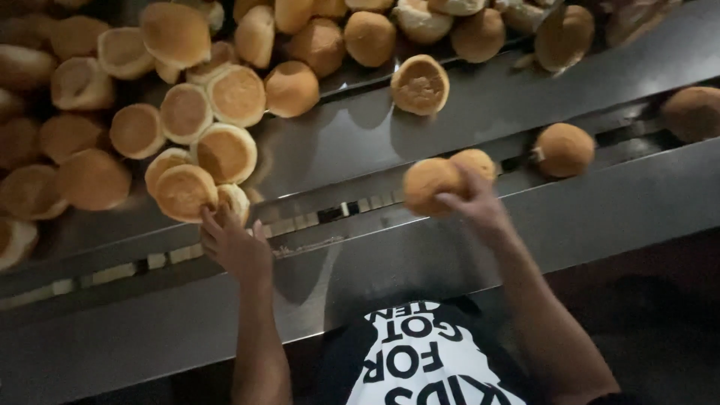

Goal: The person repeatedly picks up round bread buns from a pile on a metal surface and places them onto a moving conveyor belt. The hands arrange the buns in a single file as the belt carries them away. The task continues throughout the video with no other objects or tools visible.

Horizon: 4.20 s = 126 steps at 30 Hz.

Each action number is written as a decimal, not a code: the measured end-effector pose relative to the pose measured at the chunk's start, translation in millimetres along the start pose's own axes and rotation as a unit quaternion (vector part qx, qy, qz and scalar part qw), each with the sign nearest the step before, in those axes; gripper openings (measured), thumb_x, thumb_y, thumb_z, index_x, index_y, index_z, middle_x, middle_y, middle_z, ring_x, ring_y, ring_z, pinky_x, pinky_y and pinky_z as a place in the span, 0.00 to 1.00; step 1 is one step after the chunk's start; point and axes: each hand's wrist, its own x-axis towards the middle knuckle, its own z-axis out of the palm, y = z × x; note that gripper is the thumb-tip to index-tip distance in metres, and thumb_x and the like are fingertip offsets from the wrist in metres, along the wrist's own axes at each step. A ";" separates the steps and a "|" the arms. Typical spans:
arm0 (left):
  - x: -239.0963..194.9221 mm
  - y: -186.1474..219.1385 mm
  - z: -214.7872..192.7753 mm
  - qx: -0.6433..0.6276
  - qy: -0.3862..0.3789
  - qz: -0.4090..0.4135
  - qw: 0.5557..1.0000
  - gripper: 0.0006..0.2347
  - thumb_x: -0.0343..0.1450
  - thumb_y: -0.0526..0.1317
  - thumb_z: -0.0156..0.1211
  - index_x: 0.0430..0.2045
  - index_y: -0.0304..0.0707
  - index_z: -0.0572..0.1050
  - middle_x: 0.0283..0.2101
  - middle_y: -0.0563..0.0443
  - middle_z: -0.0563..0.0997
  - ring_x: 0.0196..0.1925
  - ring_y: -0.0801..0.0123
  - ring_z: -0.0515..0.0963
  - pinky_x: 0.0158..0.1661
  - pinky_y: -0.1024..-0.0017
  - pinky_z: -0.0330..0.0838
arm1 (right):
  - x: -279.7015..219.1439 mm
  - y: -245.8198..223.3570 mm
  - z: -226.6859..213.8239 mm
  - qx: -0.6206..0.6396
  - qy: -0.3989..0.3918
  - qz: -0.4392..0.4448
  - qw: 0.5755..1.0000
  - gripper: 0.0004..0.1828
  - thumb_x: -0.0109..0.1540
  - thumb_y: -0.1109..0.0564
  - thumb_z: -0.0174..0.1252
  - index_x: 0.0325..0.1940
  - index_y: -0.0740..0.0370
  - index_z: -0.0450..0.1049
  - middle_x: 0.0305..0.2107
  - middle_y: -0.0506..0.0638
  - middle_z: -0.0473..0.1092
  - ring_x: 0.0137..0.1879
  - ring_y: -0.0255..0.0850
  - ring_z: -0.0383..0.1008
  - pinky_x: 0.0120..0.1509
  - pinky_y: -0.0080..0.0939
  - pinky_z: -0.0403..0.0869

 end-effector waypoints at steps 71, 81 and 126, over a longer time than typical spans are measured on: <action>-20.5 -69.8 21.8 -0.655 -0.052 -0.264 0.706 0.19 0.69 0.27 0.43 0.50 0.47 0.75 0.48 0.50 0.78 0.49 0.56 0.81 0.47 0.50 0.77 | -29.9 -31.1 42.7 0.031 -0.132 0.206 0.969 0.39 0.60 0.53 0.65 0.74 0.63 0.61 0.55 0.70 0.68 0.60 0.62 0.72 0.56 0.63 0.74; -5.7 -22.4 36.3 -0.079 -0.001 0.081 0.994 0.17 0.69 0.25 0.52 0.53 0.23 0.74 0.52 0.27 0.76 0.57 0.37 0.75 0.56 0.48 0.70 | -10.9 -5.0 105.4 -0.070 -0.156 0.195 0.966 0.37 0.59 0.43 0.69 0.65 0.69 0.69 0.54 0.69 0.71 0.61 0.63 0.72 0.60 0.64 0.73; 74.8 160.7 -129.3 -0.798 -0.121 0.065 0.586 0.13 0.69 0.38 0.65 0.47 0.42 0.79 0.54 0.48 0.82 0.64 0.57 0.80 0.69 0.55 0.75 | 121.3 103.1 -272.3 -0.533 0.187 0.165 0.809 0.30 0.64 0.46 0.58 0.71 0.51 0.67 0.68 0.62 0.50 0.66 0.67 0.49 0.62 0.75 0.60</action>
